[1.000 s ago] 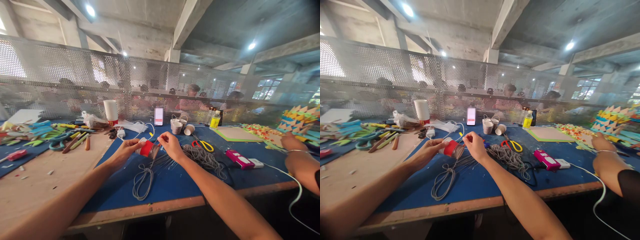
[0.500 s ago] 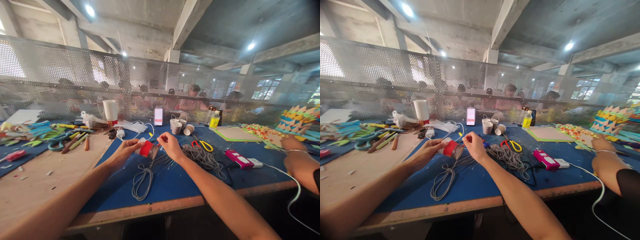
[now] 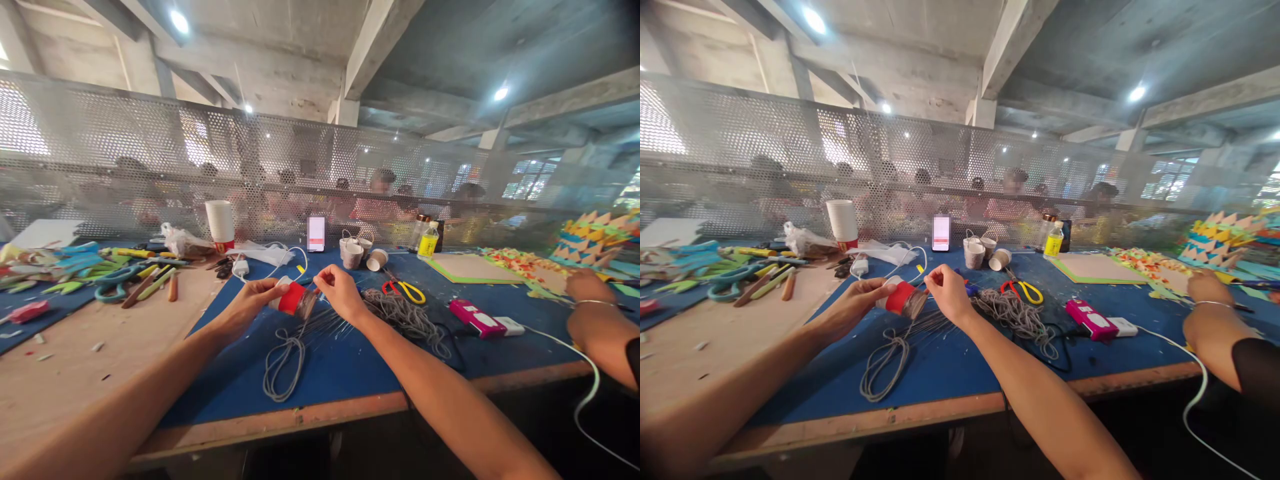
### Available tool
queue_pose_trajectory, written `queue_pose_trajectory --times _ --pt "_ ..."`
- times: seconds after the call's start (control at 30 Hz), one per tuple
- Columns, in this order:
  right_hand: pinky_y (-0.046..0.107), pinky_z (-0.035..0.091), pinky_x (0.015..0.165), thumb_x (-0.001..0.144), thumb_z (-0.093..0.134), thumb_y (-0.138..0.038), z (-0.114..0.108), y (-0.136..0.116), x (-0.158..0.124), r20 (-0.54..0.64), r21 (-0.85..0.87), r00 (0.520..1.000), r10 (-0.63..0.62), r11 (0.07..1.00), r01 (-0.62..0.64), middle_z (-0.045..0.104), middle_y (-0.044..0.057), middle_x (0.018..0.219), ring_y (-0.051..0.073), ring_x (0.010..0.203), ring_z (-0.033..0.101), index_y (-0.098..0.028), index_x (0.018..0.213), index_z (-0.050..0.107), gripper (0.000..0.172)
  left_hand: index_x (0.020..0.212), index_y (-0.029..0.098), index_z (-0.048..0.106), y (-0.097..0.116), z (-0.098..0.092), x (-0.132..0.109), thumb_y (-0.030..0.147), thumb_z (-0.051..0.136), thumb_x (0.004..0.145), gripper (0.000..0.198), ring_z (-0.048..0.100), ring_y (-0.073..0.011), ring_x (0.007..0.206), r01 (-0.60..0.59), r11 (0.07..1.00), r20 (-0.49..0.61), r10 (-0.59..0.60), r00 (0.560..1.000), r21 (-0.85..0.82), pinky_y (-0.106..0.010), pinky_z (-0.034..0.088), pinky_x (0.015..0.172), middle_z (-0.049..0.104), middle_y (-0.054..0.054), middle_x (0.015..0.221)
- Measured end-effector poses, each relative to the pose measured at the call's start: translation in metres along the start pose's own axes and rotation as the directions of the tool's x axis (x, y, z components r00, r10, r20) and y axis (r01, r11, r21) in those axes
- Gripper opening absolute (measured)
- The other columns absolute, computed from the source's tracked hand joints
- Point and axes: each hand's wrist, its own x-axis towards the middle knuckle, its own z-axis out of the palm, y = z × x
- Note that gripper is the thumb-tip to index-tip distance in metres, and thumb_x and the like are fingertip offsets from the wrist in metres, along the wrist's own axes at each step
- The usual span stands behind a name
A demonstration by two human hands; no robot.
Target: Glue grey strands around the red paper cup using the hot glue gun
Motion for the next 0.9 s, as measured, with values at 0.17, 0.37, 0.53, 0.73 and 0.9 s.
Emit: queue_pose_trajectory --times 0.17,0.37,0.53,0.73,0.9 --pt "0.027 0.052 0.067 0.087 0.062 -0.030 0.0009 0.0020 0.0005 -0.005 -0.013 1.000 0.005 1.000 -0.005 0.066 -0.003 0.071 0.016 0.069 0.072 -0.021 0.081 0.056 0.013 0.077 0.018 0.071 -0.0026 -0.0029 0.0017 0.046 0.073 0.082 0.028 0.060 -0.0152 0.061 0.002 1.000 0.021 -0.002 1.000 -0.013 -0.026 0.045 0.062 0.070 -0.002 0.071" --pt "0.027 0.052 0.067 0.086 0.062 -0.029 0.0017 0.0019 0.0016 -0.009 -0.012 1.000 0.017 1.000 -0.018 0.064 -0.003 0.070 0.016 0.068 0.072 -0.021 0.080 0.055 0.012 0.076 0.018 0.071 -0.0025 -0.0023 0.0013 0.045 0.073 0.082 0.028 0.060 -0.0151 0.060 0.002 1.000 0.020 -0.002 1.000 -0.009 -0.026 0.045 0.061 0.070 -0.002 0.070" --pt "0.027 0.053 0.067 0.086 0.062 -0.028 0.0014 0.0007 0.0010 0.001 -0.022 1.000 0.030 0.999 -0.030 0.065 -0.003 0.070 0.016 0.069 0.072 -0.022 0.079 0.054 0.012 0.074 0.018 0.071 -0.0007 -0.0002 0.0004 0.050 0.073 0.080 0.032 0.059 -0.0162 0.059 0.000 1.000 -0.002 0.000 1.000 0.025 -0.027 0.045 0.061 0.069 -0.002 0.069" --pt "0.026 0.052 0.066 0.086 0.062 -0.026 0.0015 0.0014 0.0007 0.003 -0.034 1.000 0.031 0.999 -0.031 0.064 -0.004 0.069 0.016 0.068 0.072 -0.021 0.079 0.054 0.012 0.074 0.018 0.071 0.0006 0.0005 0.0001 0.048 0.074 0.080 0.031 0.059 -0.0159 0.060 -0.001 1.000 -0.002 0.001 1.000 0.023 -0.026 0.044 0.061 0.069 -0.002 0.070" --pt "0.026 0.052 0.066 0.086 0.062 -0.026 0.0014 0.0017 0.0007 0.011 -0.032 0.999 0.032 0.999 -0.032 0.064 -0.004 0.070 0.016 0.069 0.073 -0.022 0.078 0.054 0.012 0.075 0.018 0.071 -0.0033 -0.0025 0.0016 0.050 0.073 0.080 0.033 0.058 -0.0161 0.060 0.004 0.999 0.008 -0.004 1.000 0.033 -0.026 0.044 0.060 0.068 -0.002 0.070"
